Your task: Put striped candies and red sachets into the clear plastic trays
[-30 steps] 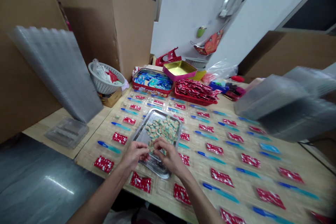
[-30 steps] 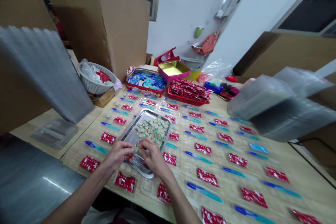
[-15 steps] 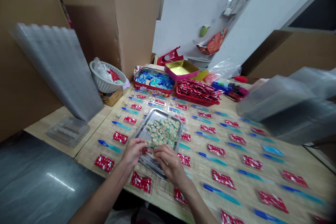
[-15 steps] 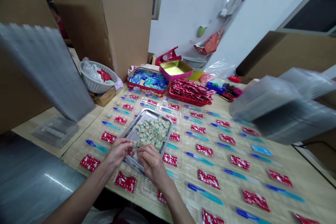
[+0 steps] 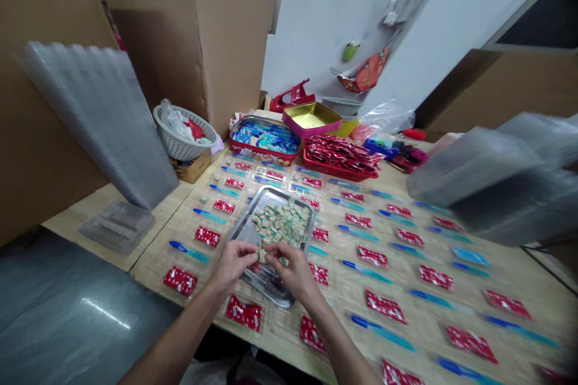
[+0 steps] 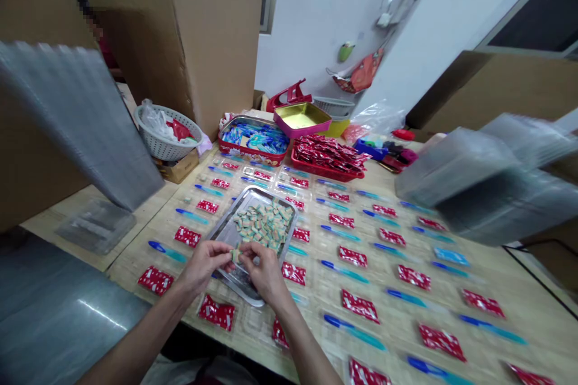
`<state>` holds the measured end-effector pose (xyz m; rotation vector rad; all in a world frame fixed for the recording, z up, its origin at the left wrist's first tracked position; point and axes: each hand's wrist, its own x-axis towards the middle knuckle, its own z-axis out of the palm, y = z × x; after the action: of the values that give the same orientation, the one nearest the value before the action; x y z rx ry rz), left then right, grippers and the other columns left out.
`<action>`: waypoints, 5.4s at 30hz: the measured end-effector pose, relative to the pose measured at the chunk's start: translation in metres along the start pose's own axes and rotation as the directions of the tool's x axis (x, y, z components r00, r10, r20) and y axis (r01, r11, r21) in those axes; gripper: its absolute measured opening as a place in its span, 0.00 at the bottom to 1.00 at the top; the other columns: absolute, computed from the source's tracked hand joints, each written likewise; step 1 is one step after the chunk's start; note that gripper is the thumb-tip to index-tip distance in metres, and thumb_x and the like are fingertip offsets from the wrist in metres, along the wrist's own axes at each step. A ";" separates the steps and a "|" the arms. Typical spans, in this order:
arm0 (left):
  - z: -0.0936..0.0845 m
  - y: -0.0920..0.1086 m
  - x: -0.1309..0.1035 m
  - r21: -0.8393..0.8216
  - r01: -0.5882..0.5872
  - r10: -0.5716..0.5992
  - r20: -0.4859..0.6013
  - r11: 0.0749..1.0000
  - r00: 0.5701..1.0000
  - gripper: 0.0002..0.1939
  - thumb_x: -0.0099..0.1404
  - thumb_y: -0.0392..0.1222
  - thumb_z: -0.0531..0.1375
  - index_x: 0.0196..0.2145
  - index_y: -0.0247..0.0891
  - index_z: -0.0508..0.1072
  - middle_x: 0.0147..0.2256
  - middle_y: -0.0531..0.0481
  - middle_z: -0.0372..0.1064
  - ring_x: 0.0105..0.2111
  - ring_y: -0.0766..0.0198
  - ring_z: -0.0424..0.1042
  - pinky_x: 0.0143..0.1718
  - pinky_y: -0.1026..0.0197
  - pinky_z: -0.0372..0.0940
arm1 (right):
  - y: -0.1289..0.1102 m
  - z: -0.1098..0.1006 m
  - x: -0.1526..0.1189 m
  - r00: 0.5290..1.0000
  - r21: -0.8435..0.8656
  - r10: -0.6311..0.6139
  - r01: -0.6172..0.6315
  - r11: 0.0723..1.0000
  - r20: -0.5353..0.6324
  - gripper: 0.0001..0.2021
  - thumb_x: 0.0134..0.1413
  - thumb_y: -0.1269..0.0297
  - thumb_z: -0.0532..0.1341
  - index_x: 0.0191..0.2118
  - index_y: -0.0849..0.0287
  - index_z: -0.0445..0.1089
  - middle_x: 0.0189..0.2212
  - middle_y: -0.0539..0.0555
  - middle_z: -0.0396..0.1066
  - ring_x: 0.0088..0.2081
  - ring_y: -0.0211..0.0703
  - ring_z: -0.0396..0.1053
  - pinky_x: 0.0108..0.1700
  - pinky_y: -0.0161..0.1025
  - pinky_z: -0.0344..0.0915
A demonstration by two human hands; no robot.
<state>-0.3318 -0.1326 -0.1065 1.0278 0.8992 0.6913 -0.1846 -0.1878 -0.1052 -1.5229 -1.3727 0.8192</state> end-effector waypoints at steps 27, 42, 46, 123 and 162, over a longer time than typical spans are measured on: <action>-0.020 -0.008 0.013 0.073 -0.044 0.055 -0.155 0.996 0.986 0.09 0.43 0.39 0.64 0.23 0.32 0.70 0.18 0.55 0.67 0.17 0.68 0.67 0.19 0.67 0.63 | 0.020 -0.004 0.002 0.972 -0.617 -0.143 0.228 0.753 0.184 0.07 0.49 0.76 0.57 0.33 0.57 0.68 0.32 0.53 0.69 0.39 0.44 0.63 0.41 0.39 0.54; -0.008 -0.001 0.009 0.148 -0.131 0.142 -0.062 0.980 0.988 0.06 0.47 0.37 0.63 0.25 0.33 0.72 0.34 0.44 0.73 0.25 0.65 0.70 0.25 0.66 0.64 | 0.030 -0.007 0.010 0.997 0.027 0.067 -0.066 0.997 -0.034 0.07 0.48 0.65 0.56 0.30 0.61 0.69 0.24 0.50 0.69 0.29 0.40 0.65 0.31 0.34 0.60; -0.006 0.004 0.011 0.292 -0.248 0.204 0.173 0.924 0.964 0.02 0.48 0.32 0.61 0.24 0.34 0.74 0.52 0.39 0.64 0.39 0.57 0.71 0.34 0.62 0.65 | 0.024 -0.004 0.009 1.000 0.042 0.004 -0.003 0.999 -0.019 0.08 0.50 0.66 0.56 0.34 0.60 0.70 0.30 0.51 0.71 0.34 0.42 0.66 0.37 0.37 0.62; 0.008 0.003 0.007 -0.166 -0.084 0.069 -0.096 0.983 0.993 0.08 0.42 0.30 0.64 0.25 0.33 0.71 0.21 0.53 0.71 0.20 0.68 0.69 0.25 0.66 0.64 | 0.004 0.027 0.000 0.959 0.511 0.167 -0.028 0.859 -0.229 0.07 0.44 0.63 0.63 0.29 0.60 0.67 0.22 0.48 0.67 0.23 0.36 0.65 0.27 0.33 0.64; -0.091 0.024 -0.019 -0.244 -0.133 0.022 -0.411 0.961 0.911 0.15 0.45 0.44 0.66 0.27 0.31 0.71 0.22 0.49 0.71 0.21 0.65 0.69 0.26 0.63 0.64 | -0.029 0.090 0.126 0.885 0.327 0.175 -0.335 0.884 0.432 0.13 0.33 0.60 0.68 0.26 0.62 0.69 0.19 0.47 0.66 0.21 0.34 0.62 0.26 0.32 0.59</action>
<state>-0.4224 -0.1014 -0.1000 0.6890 1.0897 1.0901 -0.2566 -0.0482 -0.1010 -1.2758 -1.1860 1.5437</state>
